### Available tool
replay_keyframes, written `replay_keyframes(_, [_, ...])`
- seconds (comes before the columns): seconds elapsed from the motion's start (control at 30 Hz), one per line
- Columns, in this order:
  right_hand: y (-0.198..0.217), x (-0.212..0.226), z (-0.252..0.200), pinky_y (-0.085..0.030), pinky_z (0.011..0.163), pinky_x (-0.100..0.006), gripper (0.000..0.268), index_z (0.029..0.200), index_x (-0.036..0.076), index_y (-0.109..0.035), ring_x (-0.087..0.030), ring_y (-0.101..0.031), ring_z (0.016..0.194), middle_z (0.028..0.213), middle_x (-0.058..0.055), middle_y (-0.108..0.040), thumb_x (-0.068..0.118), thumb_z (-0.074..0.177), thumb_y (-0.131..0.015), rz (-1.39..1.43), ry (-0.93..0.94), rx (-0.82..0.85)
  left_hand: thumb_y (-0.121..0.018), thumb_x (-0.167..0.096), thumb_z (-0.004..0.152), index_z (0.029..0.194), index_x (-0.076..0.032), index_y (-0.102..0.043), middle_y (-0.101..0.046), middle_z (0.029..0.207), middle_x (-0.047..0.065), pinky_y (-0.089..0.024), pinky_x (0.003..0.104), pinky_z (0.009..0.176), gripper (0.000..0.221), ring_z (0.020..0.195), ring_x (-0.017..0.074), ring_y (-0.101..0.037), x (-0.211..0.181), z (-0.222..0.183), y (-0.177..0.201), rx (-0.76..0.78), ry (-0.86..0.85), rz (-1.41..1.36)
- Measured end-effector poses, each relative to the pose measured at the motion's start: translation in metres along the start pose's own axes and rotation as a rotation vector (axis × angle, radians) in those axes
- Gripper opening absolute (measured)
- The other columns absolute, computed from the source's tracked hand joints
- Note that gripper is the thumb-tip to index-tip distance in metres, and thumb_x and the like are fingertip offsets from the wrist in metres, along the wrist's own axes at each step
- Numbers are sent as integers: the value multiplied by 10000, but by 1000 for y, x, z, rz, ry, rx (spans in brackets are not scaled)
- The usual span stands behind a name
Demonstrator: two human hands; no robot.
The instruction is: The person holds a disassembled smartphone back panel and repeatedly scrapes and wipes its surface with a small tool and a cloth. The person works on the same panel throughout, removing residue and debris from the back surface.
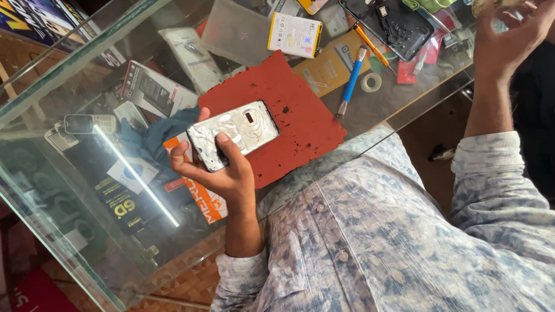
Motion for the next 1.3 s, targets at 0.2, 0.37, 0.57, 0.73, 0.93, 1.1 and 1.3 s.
replay_keyframes(0.2, [-9,74,-13,-377,613,-298,268,1054,24,-685,-176,-535,682,865,-82,-612,224,1051,-864,-155,-36,-72,-503,6,1089,1566,84,-263,-571,1448,323,-575,375,1060,540,1286,311,-633,-19,-6,-6,49,-34,140])
replay_keyframes(0.37, [-54,162,-53,-507,558,-361,429,782,32,-643,-247,-662,579,647,-93,-649,342,940,-894,-117,-75,549,-509,-3,1091,1578,98,-282,-576,1485,304,-589,335,1020,547,1252,258,-667,-23,-8,-9,44,2,190])
replay_keyframes(0.57, [-84,171,-51,-524,584,-409,320,769,86,-683,-291,-662,574,619,-72,-648,346,905,-813,-257,-132,740,-512,-2,1088,1574,83,-308,-620,1433,290,-604,328,1003,534,1221,243,-686,-22,-4,-8,37,48,154])
replay_keyframes(0.73, [-84,184,-50,-546,639,-384,229,902,22,-654,-266,-690,669,766,-112,-679,194,875,-803,-122,28,626,-531,18,1047,1538,75,-379,-705,1311,270,-621,295,865,518,1050,205,-741,-18,12,-7,14,89,162])
replay_keyframes(0.93, [-94,247,-44,-551,626,-327,217,1087,-23,-628,-225,-692,728,999,-123,-675,76,928,-737,417,91,867,-525,60,1006,1486,96,-446,-755,1202,253,-599,265,766,488,905,165,-714,-8,39,-6,77,178,123])
replay_keyframes(1.1, [-116,297,-37,-539,585,-379,207,1134,38,-734,-265,-700,784,1100,-58,-676,37,927,-731,239,504,862,-501,93,1000,1474,110,-441,-722,1194,265,-617,285,883,479,1104,228,-754,1,55,-7,128,156,53])
replay_keyframes(1.3, [-127,304,-39,-563,652,-379,166,1076,57,-727,-248,-711,896,1107,-31,-652,64,910,-727,231,542,861,-502,102,979,1434,131,-459,-721,1167,269,-658,306,884,458,1105,260,-770,16,63,-2,116,180,60])
Point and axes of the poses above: each hand's wrist, its own z-axis towards the middle knuckle, its own y-axis out of the back of the hand, x = y × z, the point moved 4 cm from there along z, towards the middle knuckle
